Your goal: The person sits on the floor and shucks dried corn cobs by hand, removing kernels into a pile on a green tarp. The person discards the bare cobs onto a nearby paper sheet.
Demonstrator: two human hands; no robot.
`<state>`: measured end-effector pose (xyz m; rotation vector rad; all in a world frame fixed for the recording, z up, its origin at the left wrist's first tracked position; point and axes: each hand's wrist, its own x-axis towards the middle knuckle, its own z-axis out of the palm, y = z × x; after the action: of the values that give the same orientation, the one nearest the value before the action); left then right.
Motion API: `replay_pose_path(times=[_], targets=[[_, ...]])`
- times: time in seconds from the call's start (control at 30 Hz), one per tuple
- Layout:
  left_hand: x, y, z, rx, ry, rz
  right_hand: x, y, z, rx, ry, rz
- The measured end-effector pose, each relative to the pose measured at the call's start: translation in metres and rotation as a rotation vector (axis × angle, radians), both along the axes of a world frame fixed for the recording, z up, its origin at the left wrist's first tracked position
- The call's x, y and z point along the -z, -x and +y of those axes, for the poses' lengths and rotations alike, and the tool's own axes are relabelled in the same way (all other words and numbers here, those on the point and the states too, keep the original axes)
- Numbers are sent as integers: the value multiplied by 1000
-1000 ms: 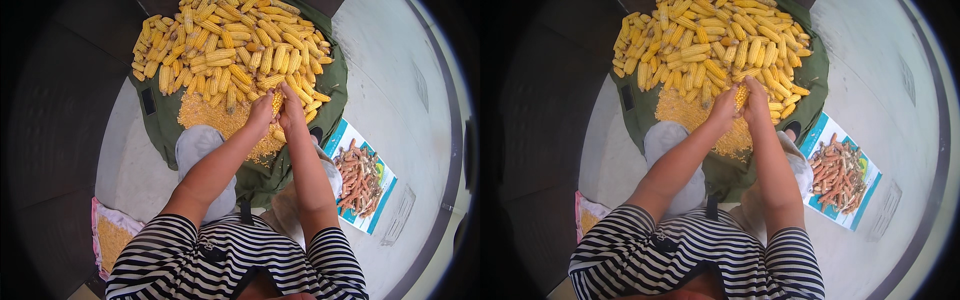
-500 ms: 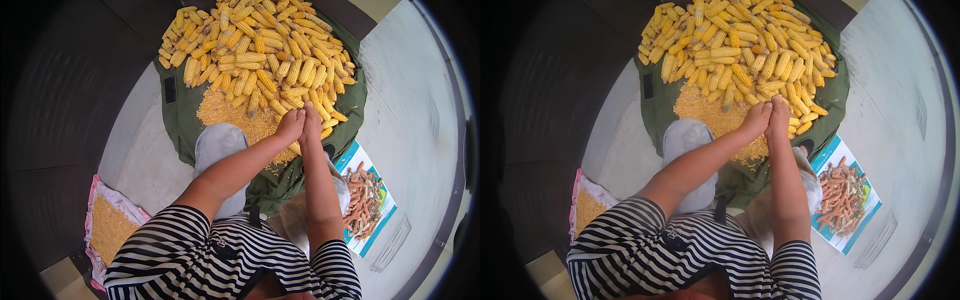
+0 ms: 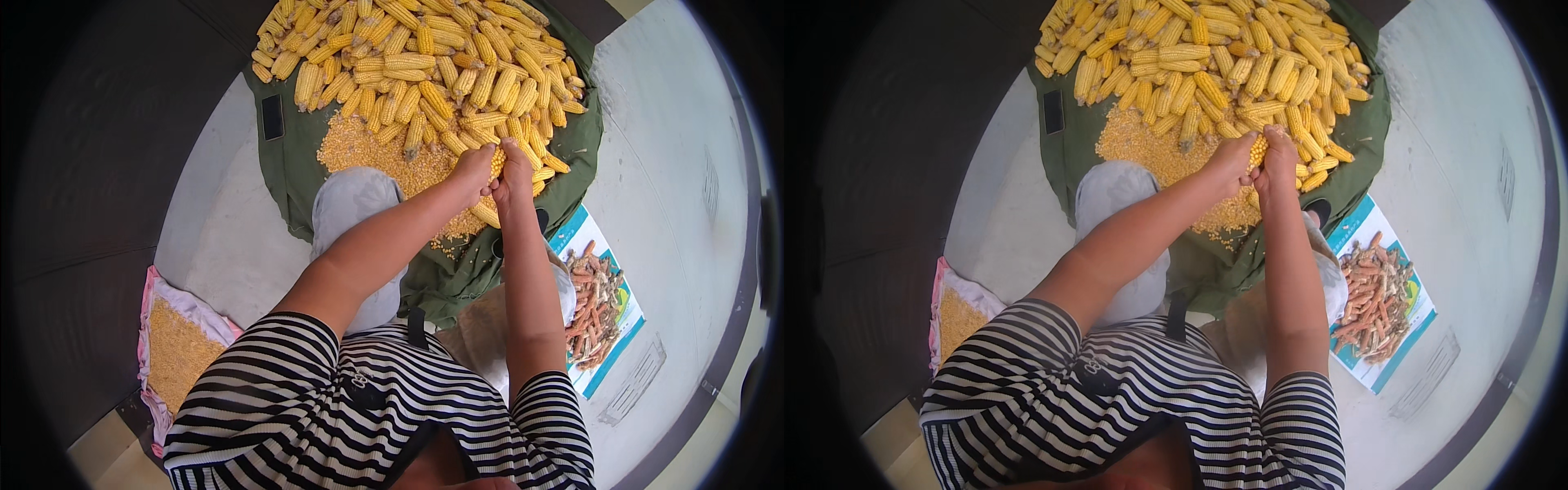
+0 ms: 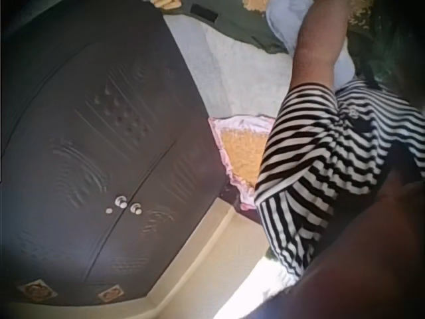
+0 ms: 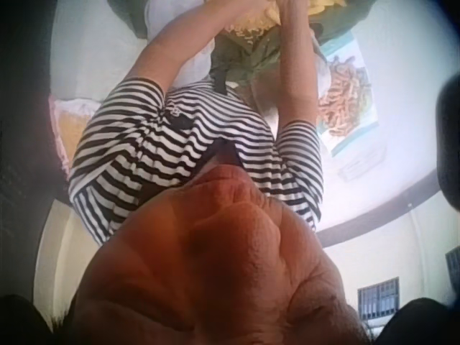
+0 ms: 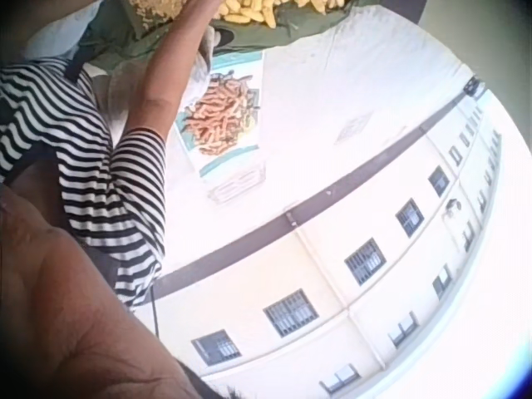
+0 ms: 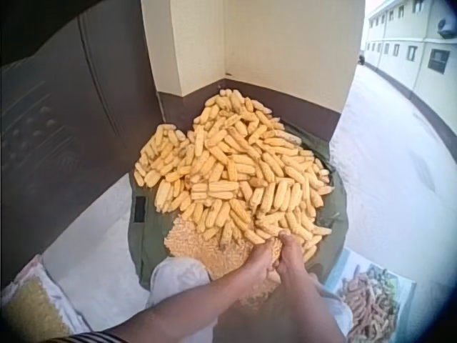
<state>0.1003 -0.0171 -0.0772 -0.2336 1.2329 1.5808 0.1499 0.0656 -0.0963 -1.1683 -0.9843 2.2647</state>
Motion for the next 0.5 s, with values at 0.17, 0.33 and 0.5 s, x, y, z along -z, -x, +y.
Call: replay_pose_path(times=[0.17, 0.33, 0.5], targets=[[-6, 11, -3, 43, -122, -85, -8, 2, 7, -40, 102, 76], [-8, 19, -3, -25, -129, -163, -11, 3, 1, -111, -23, 97], [-18, 4, -6, 60, 53, 69, -11, -2, -12, -29, -102, 73]])
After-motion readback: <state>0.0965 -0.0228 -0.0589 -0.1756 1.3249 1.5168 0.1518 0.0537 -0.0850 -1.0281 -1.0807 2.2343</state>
